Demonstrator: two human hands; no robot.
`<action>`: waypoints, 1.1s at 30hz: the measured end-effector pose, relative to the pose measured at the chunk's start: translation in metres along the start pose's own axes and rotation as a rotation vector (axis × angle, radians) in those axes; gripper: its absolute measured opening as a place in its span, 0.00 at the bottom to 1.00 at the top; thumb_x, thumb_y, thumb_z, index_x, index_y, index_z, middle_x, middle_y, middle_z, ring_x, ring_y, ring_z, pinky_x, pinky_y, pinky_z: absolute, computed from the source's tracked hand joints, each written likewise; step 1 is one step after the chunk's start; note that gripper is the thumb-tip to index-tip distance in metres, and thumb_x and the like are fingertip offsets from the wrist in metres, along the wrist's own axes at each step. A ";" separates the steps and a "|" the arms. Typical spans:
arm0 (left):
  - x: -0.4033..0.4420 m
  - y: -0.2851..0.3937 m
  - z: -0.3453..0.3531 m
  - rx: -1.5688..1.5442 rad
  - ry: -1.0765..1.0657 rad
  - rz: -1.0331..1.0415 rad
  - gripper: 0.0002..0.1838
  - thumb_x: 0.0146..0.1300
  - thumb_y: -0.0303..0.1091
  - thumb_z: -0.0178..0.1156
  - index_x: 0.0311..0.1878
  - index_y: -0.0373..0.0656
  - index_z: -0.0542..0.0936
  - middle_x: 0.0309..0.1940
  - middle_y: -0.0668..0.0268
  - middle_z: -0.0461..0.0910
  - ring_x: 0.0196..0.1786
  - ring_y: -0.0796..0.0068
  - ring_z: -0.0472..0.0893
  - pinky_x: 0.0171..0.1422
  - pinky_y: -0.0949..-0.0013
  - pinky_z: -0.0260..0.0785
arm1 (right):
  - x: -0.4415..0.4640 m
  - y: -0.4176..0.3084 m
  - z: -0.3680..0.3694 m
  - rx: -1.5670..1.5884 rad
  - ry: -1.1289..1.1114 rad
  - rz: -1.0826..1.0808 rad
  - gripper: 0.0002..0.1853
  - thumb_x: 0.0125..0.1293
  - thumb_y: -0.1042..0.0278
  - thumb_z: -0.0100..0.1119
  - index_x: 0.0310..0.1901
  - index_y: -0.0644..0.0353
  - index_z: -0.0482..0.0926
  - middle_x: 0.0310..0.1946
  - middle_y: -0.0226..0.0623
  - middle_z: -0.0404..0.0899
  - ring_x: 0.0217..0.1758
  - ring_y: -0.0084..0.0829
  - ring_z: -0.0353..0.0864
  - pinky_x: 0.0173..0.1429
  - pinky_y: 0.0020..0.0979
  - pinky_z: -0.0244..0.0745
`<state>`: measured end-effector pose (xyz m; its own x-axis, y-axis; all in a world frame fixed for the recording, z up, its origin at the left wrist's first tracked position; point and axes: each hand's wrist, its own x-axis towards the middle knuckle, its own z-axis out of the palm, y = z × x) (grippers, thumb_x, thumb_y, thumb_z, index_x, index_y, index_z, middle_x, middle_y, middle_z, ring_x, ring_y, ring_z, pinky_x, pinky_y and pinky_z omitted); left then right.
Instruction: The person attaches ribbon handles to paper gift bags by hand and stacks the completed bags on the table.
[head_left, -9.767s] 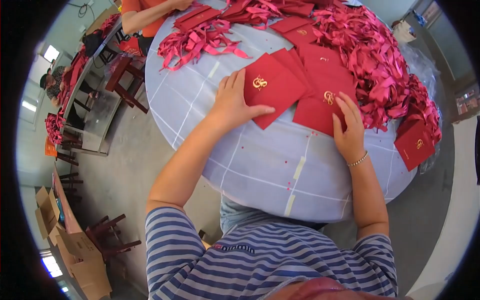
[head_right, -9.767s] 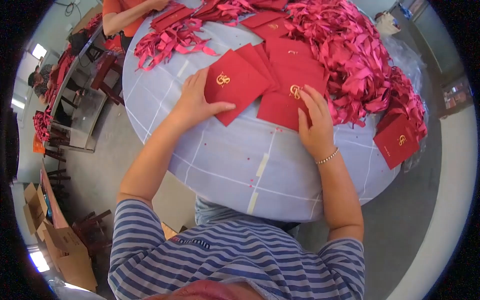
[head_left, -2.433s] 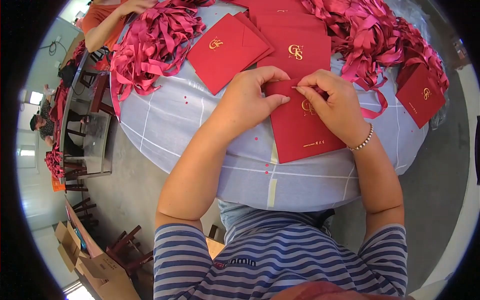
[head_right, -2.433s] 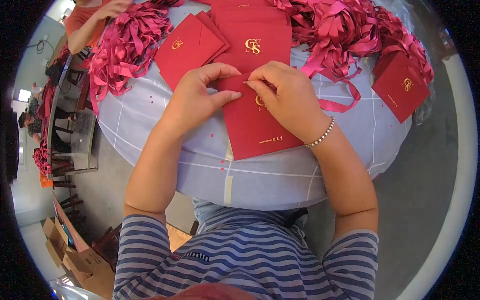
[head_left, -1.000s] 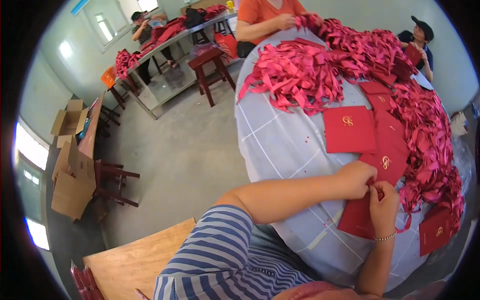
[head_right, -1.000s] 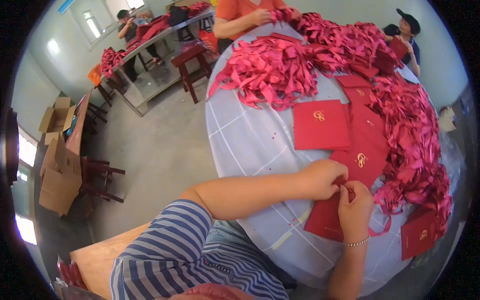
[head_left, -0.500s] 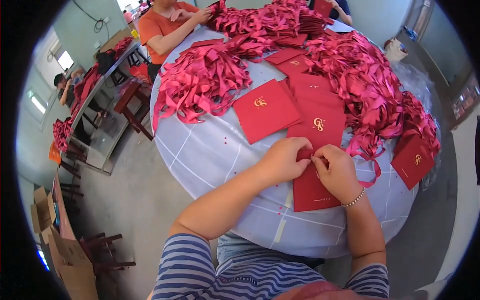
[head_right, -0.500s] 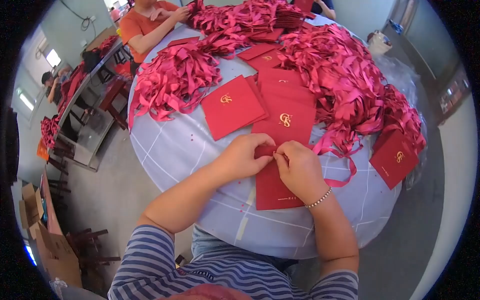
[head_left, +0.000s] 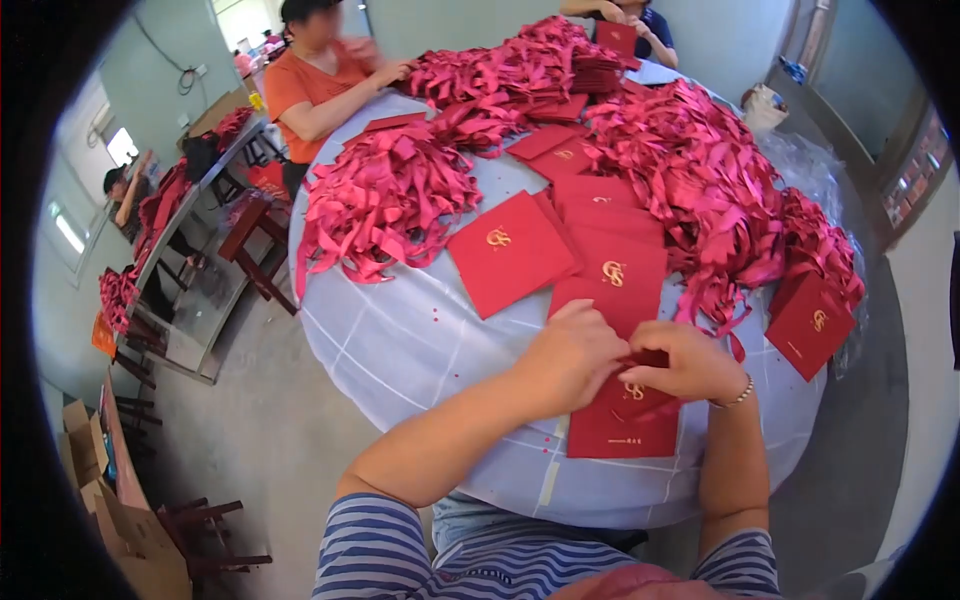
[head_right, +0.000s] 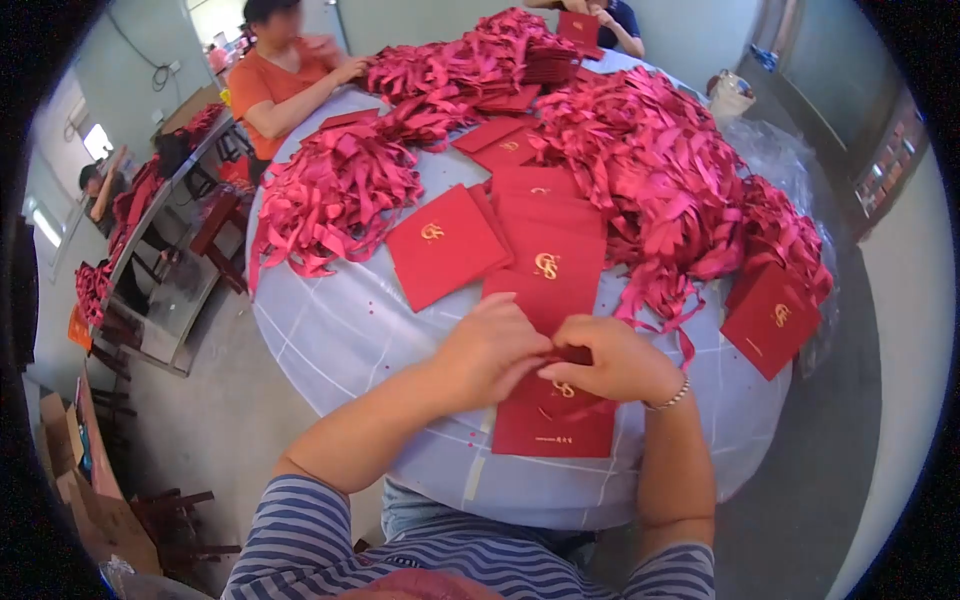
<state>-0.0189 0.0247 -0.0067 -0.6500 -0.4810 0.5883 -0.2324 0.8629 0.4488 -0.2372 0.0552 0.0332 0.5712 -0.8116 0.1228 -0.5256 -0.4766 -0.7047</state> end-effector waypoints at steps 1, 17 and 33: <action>-0.001 0.004 0.002 0.037 0.025 0.040 0.09 0.53 0.28 0.66 0.39 0.45 0.83 0.32 0.67 0.81 0.45 0.63 0.79 0.70 0.43 0.61 | 0.000 0.007 -0.001 0.051 -0.048 -0.002 0.09 0.63 0.69 0.66 0.38 0.66 0.80 0.32 0.43 0.79 0.35 0.38 0.80 0.40 0.34 0.74; -0.005 0.025 0.002 0.297 0.093 0.262 0.09 0.51 0.32 0.59 0.34 0.39 0.81 0.33 0.66 0.73 0.47 0.66 0.74 0.76 0.34 0.49 | 0.003 0.028 -0.002 0.613 -0.123 0.300 0.05 0.68 0.77 0.57 0.41 0.67 0.81 0.40 0.27 0.79 0.42 0.15 0.73 0.44 0.21 0.68; -0.006 0.012 0.010 0.165 0.068 0.071 0.08 0.47 0.28 0.65 0.33 0.43 0.81 0.33 0.66 0.74 0.48 0.63 0.74 0.76 0.34 0.47 | 0.015 0.016 0.017 0.310 0.084 0.396 0.10 0.72 0.69 0.57 0.32 0.64 0.78 0.25 0.23 0.74 0.31 0.14 0.69 0.34 0.23 0.66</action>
<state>-0.0251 0.0388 -0.0113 -0.6202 -0.4222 0.6611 -0.3063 0.9063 0.2913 -0.2263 0.0414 0.0120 0.3065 -0.9402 -0.1489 -0.4724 -0.0144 -0.8812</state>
